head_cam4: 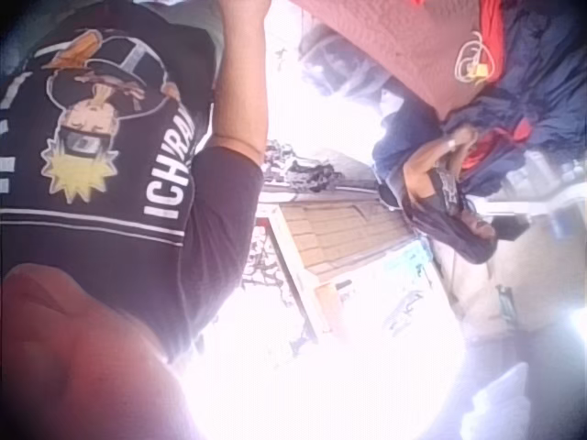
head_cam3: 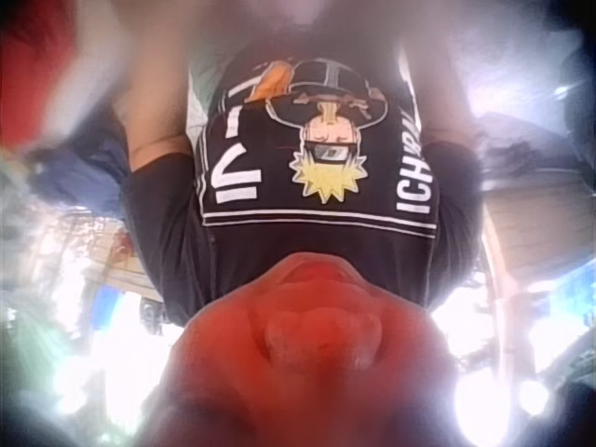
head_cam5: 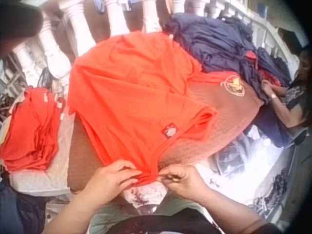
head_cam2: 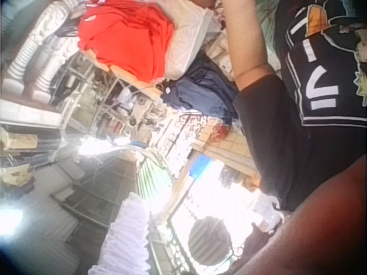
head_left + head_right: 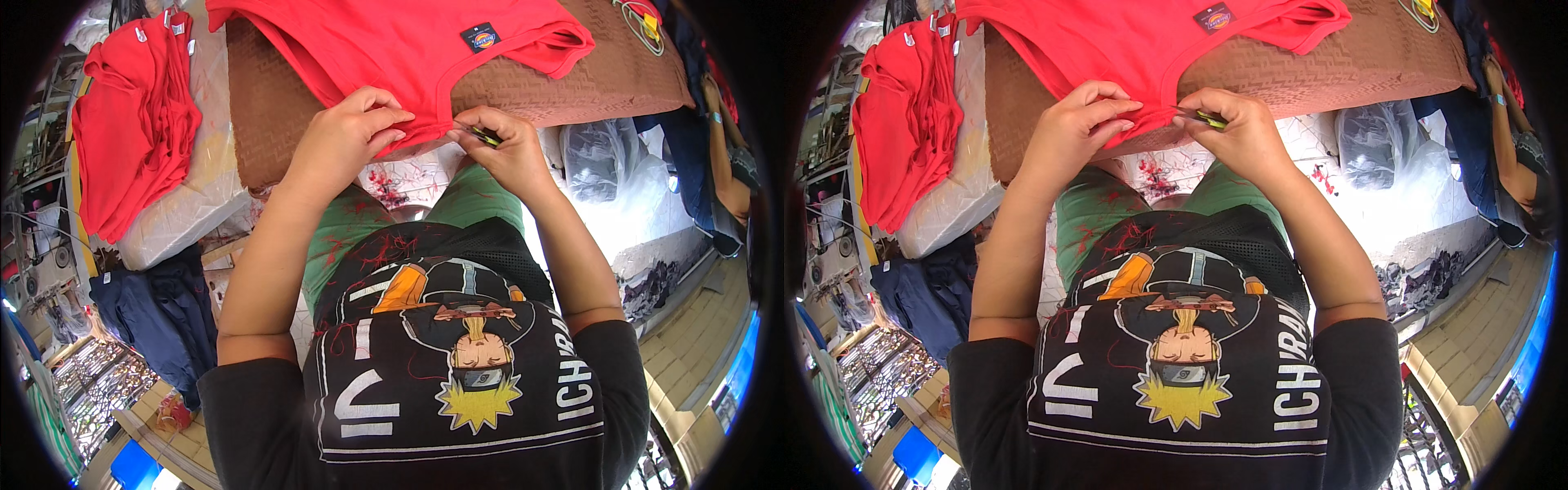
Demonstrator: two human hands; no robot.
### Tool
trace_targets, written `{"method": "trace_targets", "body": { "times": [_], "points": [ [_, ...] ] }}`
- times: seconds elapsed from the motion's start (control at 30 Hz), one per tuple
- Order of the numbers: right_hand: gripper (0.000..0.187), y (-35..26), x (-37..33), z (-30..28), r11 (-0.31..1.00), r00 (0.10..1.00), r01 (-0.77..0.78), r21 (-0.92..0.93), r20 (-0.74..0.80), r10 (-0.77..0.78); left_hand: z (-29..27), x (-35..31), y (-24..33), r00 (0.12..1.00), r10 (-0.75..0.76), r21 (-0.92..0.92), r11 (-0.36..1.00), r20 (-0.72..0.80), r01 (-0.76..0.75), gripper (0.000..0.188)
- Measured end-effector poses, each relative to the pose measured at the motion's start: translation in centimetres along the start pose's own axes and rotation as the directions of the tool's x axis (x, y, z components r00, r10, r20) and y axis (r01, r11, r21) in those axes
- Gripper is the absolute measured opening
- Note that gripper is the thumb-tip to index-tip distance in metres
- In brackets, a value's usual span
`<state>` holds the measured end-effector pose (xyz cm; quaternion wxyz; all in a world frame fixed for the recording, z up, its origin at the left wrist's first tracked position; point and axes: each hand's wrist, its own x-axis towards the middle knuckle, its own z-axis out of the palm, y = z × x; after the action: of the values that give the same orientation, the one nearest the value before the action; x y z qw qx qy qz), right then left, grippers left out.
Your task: The person trims loose threads from red shirts using a small pair of shears, handling the shirts one at a time on a work table.
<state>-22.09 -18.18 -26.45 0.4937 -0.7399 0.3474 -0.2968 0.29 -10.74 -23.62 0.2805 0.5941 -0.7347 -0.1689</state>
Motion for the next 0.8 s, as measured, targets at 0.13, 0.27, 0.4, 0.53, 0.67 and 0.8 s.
{"method": "trace_targets", "body": {
  "times": [0.13,0.27,0.4,0.53,0.67,0.8],
  "points": [
    [0.012,-0.3,0.0,-0.1,1.0,1.0,0.001,0.023,0.001,-0.001,0.3,0.1,0.3,0.998,-0.022,0.021,1.0,-0.052,0.023,0.016],
    [0.012,0.1,0.0,-0.2,1.0,1.0,-0.007,0.028,-0.001,0.007,-0.5,0.2,0.4,0.99,-0.138,-0.166,0.977,-0.008,0.135,0.012],
    [0.013,0.9,-0.1,-0.3,0.998,0.999,-0.039,0.041,0.015,0.039,-1.3,0.2,1.1,0.951,-0.273,-0.315,0.898,0.145,0.306,0.014],
    [0.013,0.6,0.0,0.0,0.998,0.998,-0.048,0.05,0.031,0.047,-1.0,0.1,1.1,0.922,-0.338,-0.494,0.779,0.187,0.386,0.017],
    [0.013,0.5,0.1,0.0,0.996,0.996,-0.073,0.056,0.051,0.07,-0.6,0.3,0.6,0.921,-0.32,-0.642,0.663,0.223,0.386,0.019],
    [0.013,-0.6,0.3,-0.7,0.995,0.997,-0.024,-0.099,0.076,0.031,-0.6,0.4,0.6,0.913,-0.329,-0.685,0.609,0.242,0.401,0.019]
  ]
}}
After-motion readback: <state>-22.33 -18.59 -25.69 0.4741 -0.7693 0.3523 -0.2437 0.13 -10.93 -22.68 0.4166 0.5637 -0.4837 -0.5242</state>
